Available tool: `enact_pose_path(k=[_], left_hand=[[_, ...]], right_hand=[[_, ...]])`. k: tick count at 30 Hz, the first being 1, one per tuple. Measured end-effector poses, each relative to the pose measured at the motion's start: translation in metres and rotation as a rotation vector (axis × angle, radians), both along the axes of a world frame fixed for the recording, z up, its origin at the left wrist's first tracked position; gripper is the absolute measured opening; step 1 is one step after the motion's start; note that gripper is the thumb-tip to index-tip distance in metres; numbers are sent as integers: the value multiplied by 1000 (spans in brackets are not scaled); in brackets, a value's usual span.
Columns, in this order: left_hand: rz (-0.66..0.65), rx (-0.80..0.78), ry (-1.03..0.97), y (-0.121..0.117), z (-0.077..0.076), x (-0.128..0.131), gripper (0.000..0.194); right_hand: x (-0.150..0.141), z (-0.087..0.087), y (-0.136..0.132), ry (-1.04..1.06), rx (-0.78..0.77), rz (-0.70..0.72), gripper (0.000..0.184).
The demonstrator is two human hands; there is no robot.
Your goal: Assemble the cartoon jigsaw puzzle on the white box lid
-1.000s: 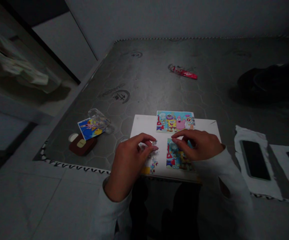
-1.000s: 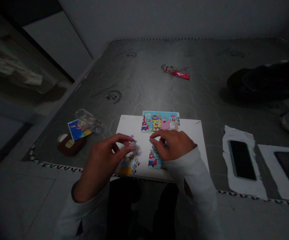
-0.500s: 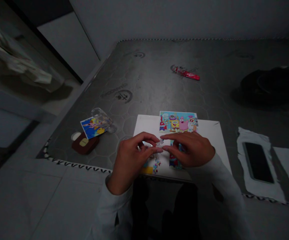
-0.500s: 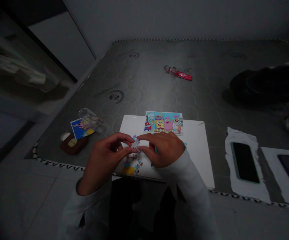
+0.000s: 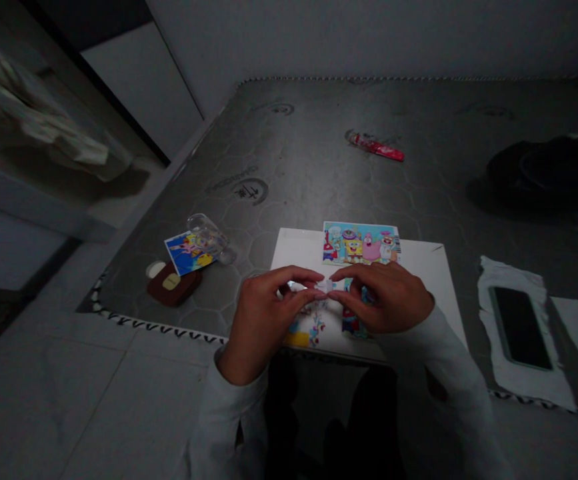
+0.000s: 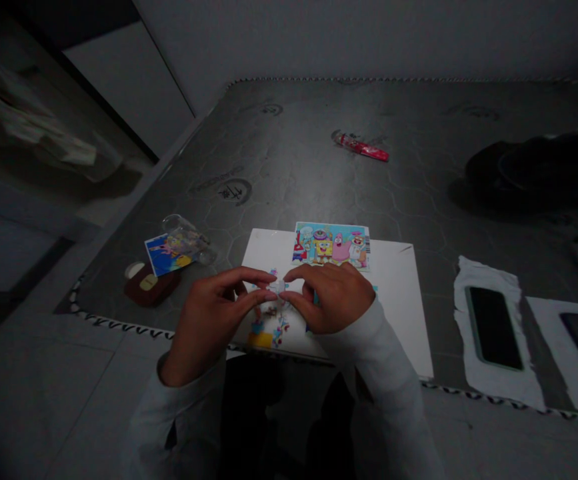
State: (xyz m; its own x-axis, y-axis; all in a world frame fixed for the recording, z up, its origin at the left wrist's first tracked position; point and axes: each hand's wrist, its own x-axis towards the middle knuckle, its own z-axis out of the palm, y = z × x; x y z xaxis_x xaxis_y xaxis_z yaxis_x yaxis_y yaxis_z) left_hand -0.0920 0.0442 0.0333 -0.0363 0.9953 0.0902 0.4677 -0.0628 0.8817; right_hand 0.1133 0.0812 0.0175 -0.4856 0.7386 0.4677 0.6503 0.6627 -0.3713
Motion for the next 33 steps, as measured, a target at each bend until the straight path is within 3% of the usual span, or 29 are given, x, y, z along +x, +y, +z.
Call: enact_pose_path(k=[15,33], left_hand=[[52,94,13,-1,-3,0,13],[-62,198,137,1,-6,0,9]], right_hand=[[4,7,6,1,84,117,23],[7,5,7,-29,51,103,28]])
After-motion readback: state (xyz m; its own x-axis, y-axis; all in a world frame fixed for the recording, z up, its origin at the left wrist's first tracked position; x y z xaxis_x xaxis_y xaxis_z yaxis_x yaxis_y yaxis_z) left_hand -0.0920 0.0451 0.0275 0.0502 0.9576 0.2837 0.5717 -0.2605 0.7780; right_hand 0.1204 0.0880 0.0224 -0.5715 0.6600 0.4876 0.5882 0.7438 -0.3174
